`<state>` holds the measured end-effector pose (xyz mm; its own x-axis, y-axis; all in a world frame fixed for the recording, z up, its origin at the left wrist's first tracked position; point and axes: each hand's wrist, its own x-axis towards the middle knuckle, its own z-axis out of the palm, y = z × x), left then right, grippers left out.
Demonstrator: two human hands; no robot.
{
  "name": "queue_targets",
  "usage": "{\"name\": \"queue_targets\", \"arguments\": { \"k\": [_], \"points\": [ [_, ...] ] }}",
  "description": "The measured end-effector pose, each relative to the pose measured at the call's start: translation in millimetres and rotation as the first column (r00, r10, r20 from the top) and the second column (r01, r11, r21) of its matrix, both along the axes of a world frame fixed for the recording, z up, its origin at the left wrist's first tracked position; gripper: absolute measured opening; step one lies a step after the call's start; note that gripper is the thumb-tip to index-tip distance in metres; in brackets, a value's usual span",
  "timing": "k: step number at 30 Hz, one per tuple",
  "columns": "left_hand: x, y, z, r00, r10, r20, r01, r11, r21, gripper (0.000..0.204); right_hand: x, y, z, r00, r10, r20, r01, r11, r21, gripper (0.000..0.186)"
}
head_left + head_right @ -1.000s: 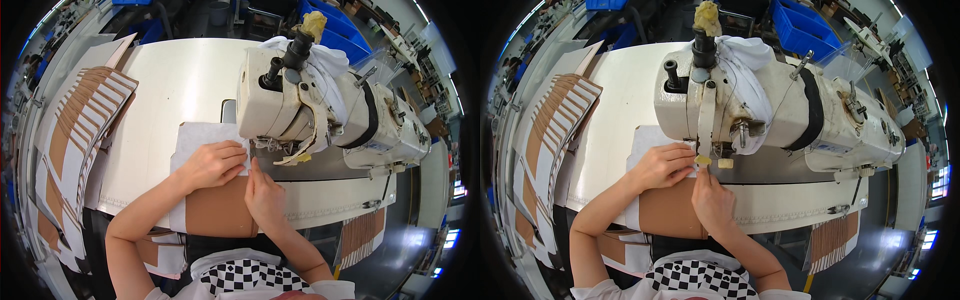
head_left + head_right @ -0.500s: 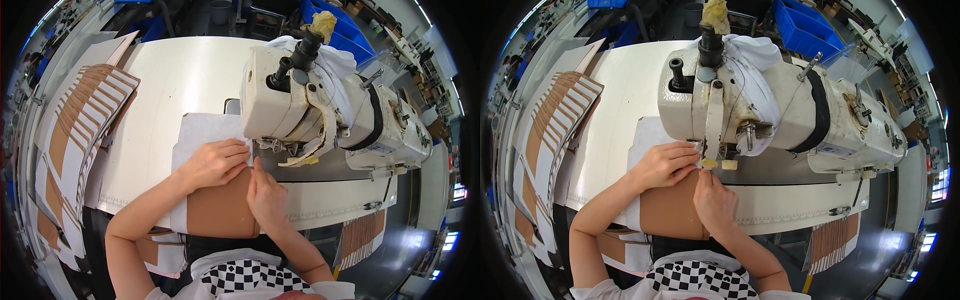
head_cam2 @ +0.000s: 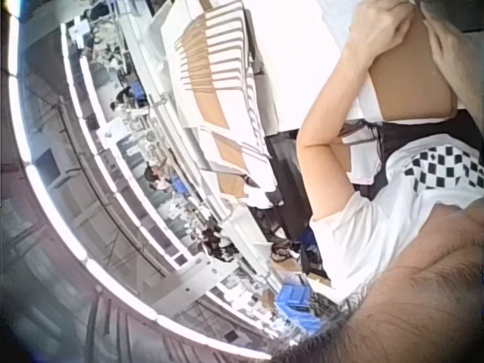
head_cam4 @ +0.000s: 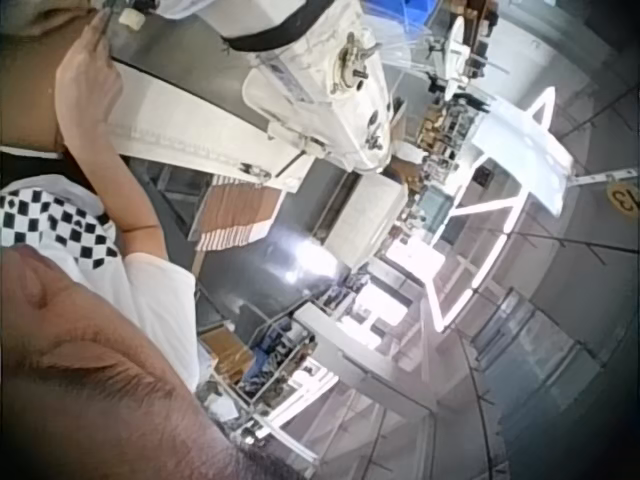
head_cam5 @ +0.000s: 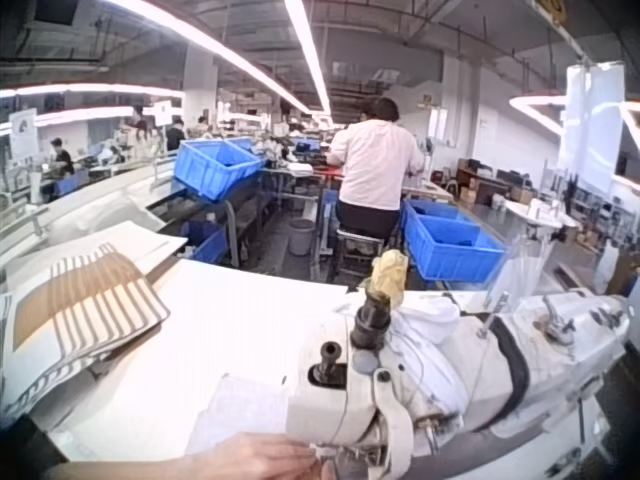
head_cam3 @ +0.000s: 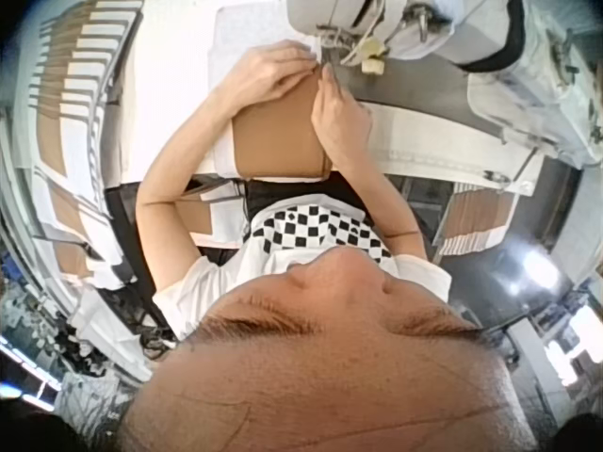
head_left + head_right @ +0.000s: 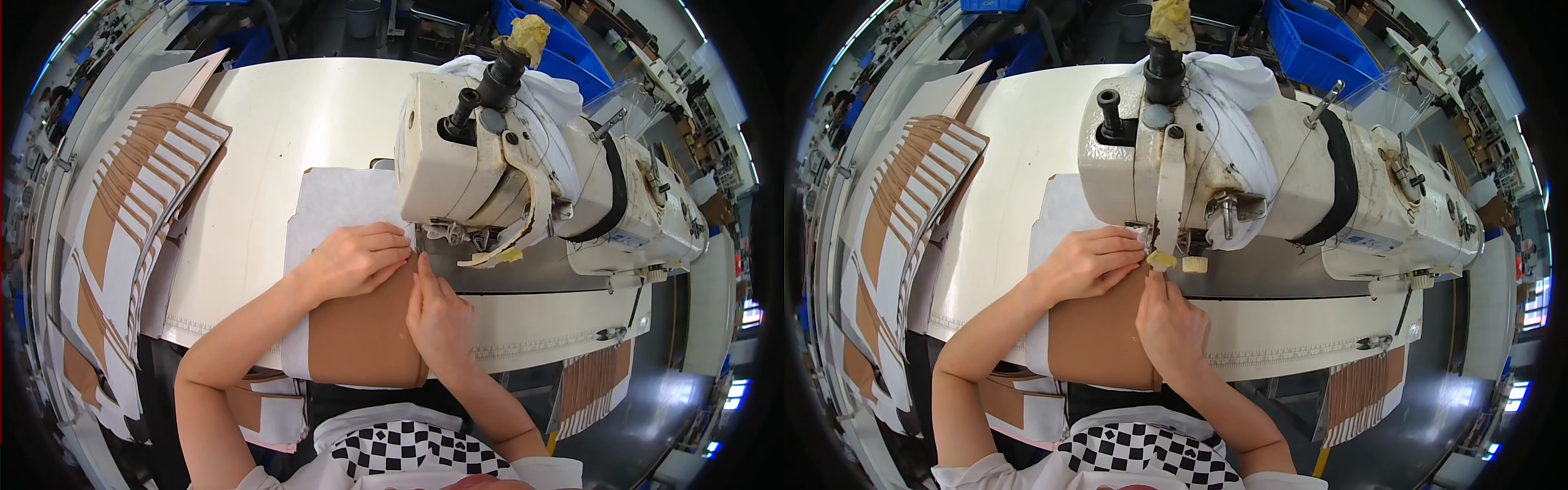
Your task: The person sews fabric panels using a sewing machine, guiding each piece under the needle by hand and stacking the stitched panels.
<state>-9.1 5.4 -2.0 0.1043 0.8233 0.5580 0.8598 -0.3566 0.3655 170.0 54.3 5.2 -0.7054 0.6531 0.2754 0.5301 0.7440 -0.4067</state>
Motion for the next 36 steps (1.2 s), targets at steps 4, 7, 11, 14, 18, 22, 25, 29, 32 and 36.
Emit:
{"name": "queue_targets", "arguments": {
  "k": [4,7,11,14,18,22,25,29,32,36],
  "points": [
    [-2.0,1.1,2.5,1.0,0.001,-0.019,-0.001,1.0,0.003,0.018,-1.2,-0.6,0.2,1.0,-0.008,0.027,0.008,1.0,-0.003,0.031],
    [-0.4,0.8,4.5,0.999,0.032,-0.033,-0.032,0.999,0.001,0.019,-1.3,-0.8,-1.0,1.0,-0.011,0.014,0.011,1.0,0.004,0.03],
    [0.3,-0.3,4.4,0.999,0.031,-0.026,-0.031,1.0,-0.002,0.02,0.1,0.6,-5.6,1.0,0.013,-0.023,-0.012,0.999,0.049,0.029],
    [1.7,2.2,8.2,0.999,0.046,-0.023,-0.047,0.999,-0.016,0.02,1.3,2.7,-4.0,1.0,0.012,-0.021,-0.011,0.999,0.048,0.028],
    [-3.2,5.5,9.9,0.995,0.057,-0.084,-0.056,0.998,0.015,0.021,-0.3,0.6,-3.5,1.0,0.001,-0.021,0.0,0.998,0.068,0.028],
    [2.1,2.5,1.1,0.999,0.032,-0.011,-0.032,0.999,0.017,0.021,0.6,-0.7,-2.2,0.999,-0.014,-0.043,0.016,0.998,0.06,0.029],
    [2.3,1.7,3.5,0.999,0.032,-0.019,-0.032,0.999,0.011,0.022,0.9,-1.7,-1.8,1.0,-0.02,-0.016,0.021,0.998,0.053,0.029],
    [3.5,3.6,7.2,0.996,0.08,-0.039,-0.079,0.996,0.034,0.021,-2.5,-1.8,0.4,0.999,-0.033,-0.009,0.034,0.998,0.045,0.029],
    [3.5,0.8,4.4,0.995,0.069,-0.078,-0.065,0.997,0.051,0.019,-2.6,-1.7,1.1,0.999,-0.03,-0.011,0.031,0.998,0.053,0.03],
    [4.1,-2.1,3.5,0.997,0.06,-0.043,-0.06,0.998,0.007,0.02,0.2,-2.1,-0.9,0.999,-0.035,0.009,0.034,0.998,0.045,0.03]
  ]
}}
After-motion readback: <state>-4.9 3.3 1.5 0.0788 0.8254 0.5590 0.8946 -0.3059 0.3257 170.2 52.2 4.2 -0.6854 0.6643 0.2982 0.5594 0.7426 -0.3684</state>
